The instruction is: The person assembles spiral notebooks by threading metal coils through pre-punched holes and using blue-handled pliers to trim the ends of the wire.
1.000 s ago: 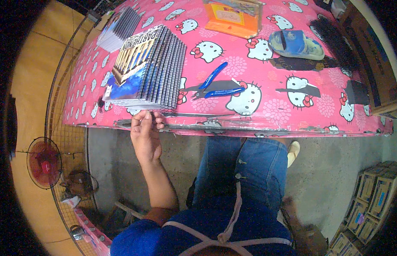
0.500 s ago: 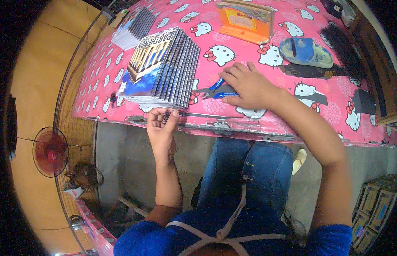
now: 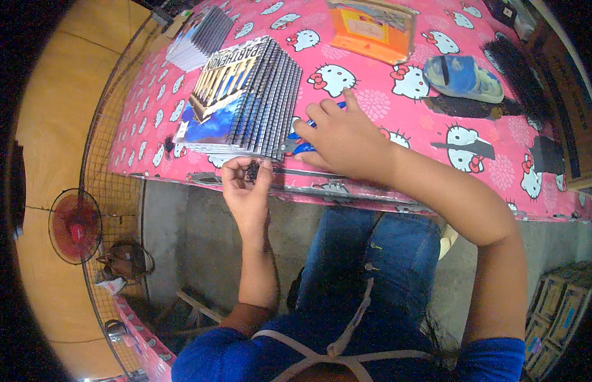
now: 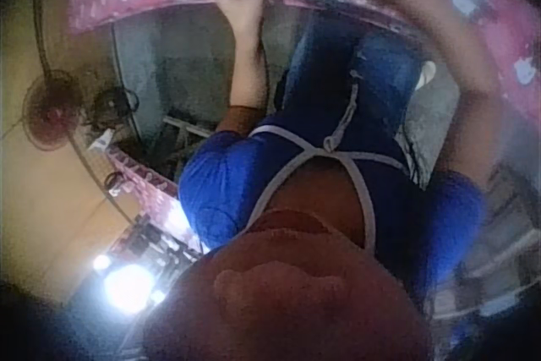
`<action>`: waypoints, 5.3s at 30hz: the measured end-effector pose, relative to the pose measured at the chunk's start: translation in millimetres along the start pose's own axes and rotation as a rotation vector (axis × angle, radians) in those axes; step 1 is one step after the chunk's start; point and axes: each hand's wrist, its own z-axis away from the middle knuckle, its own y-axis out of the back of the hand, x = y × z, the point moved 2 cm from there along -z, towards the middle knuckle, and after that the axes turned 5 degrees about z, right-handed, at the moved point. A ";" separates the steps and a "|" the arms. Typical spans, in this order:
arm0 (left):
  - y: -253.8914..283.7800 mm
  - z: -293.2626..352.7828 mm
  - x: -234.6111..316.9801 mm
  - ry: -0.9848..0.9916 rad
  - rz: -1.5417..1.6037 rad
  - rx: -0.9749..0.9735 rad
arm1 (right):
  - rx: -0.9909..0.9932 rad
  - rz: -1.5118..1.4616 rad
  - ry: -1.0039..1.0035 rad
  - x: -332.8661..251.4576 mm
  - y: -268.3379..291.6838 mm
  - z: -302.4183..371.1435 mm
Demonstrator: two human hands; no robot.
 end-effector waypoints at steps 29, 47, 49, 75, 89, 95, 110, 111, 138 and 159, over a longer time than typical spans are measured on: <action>7.6 -0.8 -4.1 0.186 0.085 0.021 | -0.118 -0.034 -0.054 8.3 1.9 -5.3; 4.4 4.1 -5.6 0.017 -0.107 0.047 | -0.087 -0.037 -0.015 4.9 -8.7 -10.6; 13.3 7.5 -7.3 0.005 -0.113 0.095 | -0.048 -0.043 0.048 0.1 -2.6 -18.4; 8.9 7.4 -16.0 0.178 0.115 0.007 | -0.057 0.019 -0.032 5.5 -4.8 -0.6; 14.2 6.1 -13.2 0.284 -0.005 0.003 | -0.162 -0.021 -0.064 9.6 -8.2 0.4; 10.3 5.1 -18.9 0.129 -0.156 -0.006 | -0.125 0.007 -0.010 4.5 -8.4 -6.4; -0.8 8.8 -1.9 0.039 -0.526 0.023 | -0.203 0.006 0.010 2.8 -9.0 -12.2; -2.3 9.4 -2.7 -0.002 -0.581 0.011 | -0.340 -0.029 -0.031 1.4 -7.5 -13.5; 258.9 -273.6 -54.7 -0.144 -1.309 0.087 | -0.093 -0.117 -0.298 51.4 -12.7 29.0; -38.5 -135.7 59.0 -0.475 -1.288 -0.911 | 0.159 -0.372 0.029 -1.4 27.1 -31.7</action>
